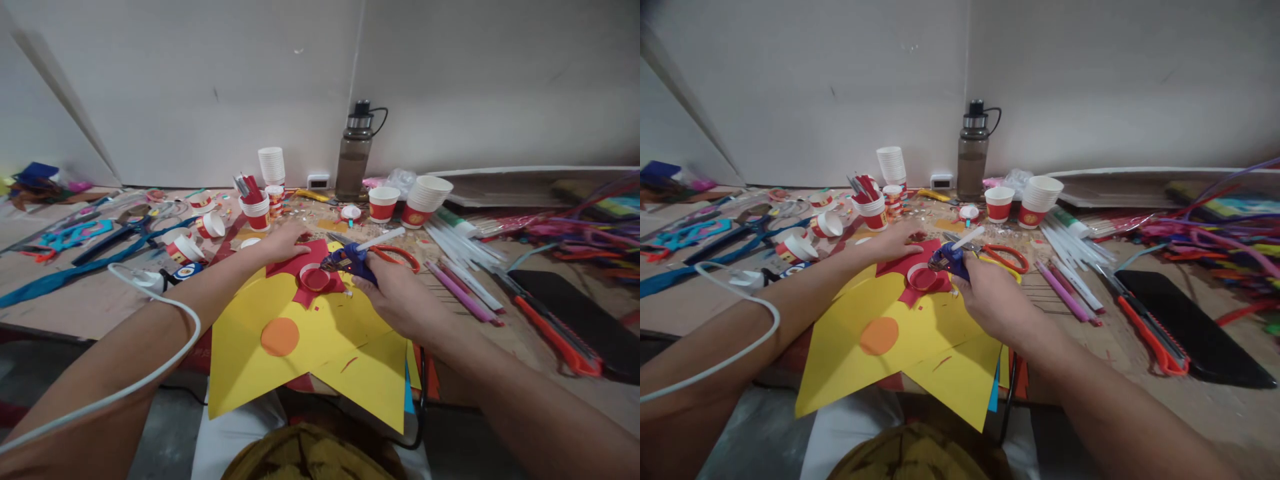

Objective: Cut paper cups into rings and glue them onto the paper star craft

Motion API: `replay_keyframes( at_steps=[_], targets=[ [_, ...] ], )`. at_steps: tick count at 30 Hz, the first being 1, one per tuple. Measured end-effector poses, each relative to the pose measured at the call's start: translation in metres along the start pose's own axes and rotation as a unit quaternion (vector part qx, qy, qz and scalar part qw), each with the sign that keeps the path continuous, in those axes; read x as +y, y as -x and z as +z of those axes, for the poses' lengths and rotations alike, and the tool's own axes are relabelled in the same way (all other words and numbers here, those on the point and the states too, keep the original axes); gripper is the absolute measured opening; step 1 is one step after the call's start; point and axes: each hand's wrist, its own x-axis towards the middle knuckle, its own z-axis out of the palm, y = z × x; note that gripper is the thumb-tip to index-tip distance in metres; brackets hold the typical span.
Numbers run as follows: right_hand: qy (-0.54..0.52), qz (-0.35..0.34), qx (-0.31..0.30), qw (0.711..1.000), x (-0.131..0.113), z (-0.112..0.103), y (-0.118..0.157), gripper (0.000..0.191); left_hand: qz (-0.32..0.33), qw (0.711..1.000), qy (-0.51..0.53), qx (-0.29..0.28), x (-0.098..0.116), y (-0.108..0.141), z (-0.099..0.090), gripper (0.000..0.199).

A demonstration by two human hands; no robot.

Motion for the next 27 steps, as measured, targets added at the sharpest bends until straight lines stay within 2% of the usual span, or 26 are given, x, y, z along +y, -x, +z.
replay_keyframes(
  at_steps=[8, 10, 15, 22, 27],
  targets=[
    [-0.025, -0.008, 0.007, 1.000, 0.003, 0.004, 0.000, 0.024, -0.015, 0.996, 0.083, -0.016, 0.011, -0.018, 0.003, 0.045],
    [-0.030, -0.008, 0.004, 1.000, 0.003, 0.004, 0.000, 0.025, -0.028, 0.994, 0.101, -0.016, 0.010, -0.021, 0.004, 0.041],
    [-0.034, -0.002, -0.004, 0.999, 0.002, 0.002, 0.000, 0.024, -0.045, 0.991, 0.124, -0.018, 0.004, -0.026, 0.008, 0.015],
    [-0.024, -0.002, -0.004, 1.000, 0.002, 0.002, 0.000, 0.024, -0.036, 0.990, 0.134, -0.014, 0.004, -0.030, 0.011, 0.029],
    [-0.025, -0.004, -0.004, 1.000, 0.002, 0.003, 0.000, 0.024, -0.043, 0.990, 0.134, -0.029, 0.008, -0.034, 0.007, 0.014]
  ],
)
